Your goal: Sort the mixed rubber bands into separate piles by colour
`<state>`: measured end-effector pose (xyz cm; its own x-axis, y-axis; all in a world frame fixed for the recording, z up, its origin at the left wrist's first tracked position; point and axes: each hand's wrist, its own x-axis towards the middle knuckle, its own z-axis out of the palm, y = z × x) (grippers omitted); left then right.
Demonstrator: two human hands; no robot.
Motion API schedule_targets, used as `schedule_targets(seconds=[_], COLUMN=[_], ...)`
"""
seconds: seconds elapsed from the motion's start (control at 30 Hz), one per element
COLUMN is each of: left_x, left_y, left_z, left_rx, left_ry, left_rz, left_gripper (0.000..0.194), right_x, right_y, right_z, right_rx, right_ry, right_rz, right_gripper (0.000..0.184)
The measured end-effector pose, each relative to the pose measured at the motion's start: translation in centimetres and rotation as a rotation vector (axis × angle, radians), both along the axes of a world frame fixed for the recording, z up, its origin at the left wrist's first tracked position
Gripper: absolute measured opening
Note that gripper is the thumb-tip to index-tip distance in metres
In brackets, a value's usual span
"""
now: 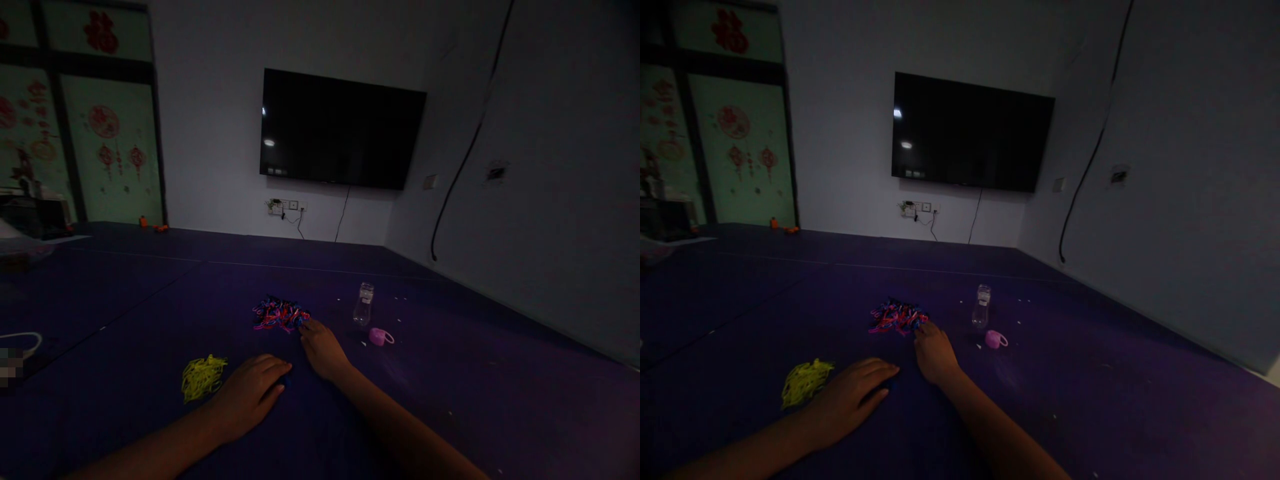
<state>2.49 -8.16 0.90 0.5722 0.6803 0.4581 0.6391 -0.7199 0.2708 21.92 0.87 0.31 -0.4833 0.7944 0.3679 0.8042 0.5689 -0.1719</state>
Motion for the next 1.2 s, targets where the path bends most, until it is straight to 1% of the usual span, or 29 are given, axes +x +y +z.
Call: schedule_targets(seconds=[0.17, 0.37, 0.47, 0.53, 0.6, 0.7, 0.77, 0.87, 0.93, 1.0, 1.2], left_x=[-0.1, 0.0, 0.1, 0.1, 0.0, -0.3, -0.6, -0.8, -0.7, -0.5, 0.2], left_y=[0.0, 0.1, 0.1, 0.1, 0.0, 0.1, 0.2, 0.3, 0.3, 0.2, -0.1], left_z=[0.0, -0.1, 0.0, 0.1, 0.0, -0.6, -1.1, -1.7, -1.8, -1.5, 0.0], left_rx=[0.016, 0.046, 0.05, 0.066, 0.089, 0.119, 0.13, 0.139, 0.144, 0.147, 0.114], left_ry=[0.01, -0.02, -0.027, -0.029, -0.028, -0.027, -0.022, -0.009, -0.003, 0.001, 0.027], left_rz=[-0.008, -0.03, -0.041, -0.04, -0.044, -0.057, -0.061, -0.059, -0.061, -0.062, -0.05], left_gripper=[0.031, 0.025, 0.022, 0.021, 0.019, 0.016, 0.015, 0.014, 0.014, 0.013, 0.013], right_x=[0.0, 0.2, 0.4, 0.4, 0.3, 0.2, 0.2, 0.2, 0.3, 0.3, 0.2], right_y=[-0.2, -0.2, -0.1, -0.1, -0.2, -0.4, -0.4, -0.3, -0.2, -0.1, 0.0], right_z=[0.1, 0.2, 0.2, 0.3, 0.3, 0.3, 0.3, 0.0, -0.1, -0.2, -0.2], right_rx=[0.003, -0.034, -0.048, -0.04, -0.018, 0.005, 0.0, -0.017, -0.021, -0.019, -0.016], right_ry=[0.009, 0.0, -0.003, 0.012, 0.026, 0.019, 0.007, -0.002, -0.005, -0.009, -0.013], right_rz=[-0.084, -0.281, -0.335, -0.307, -0.223, -0.083, -0.047, -0.048, -0.054, -0.056, -0.075], right_gripper=[0.037, 0.038, 0.038, 0.039, 0.039, 0.039, 0.038, 0.036, 0.036, 0.036, 0.036])
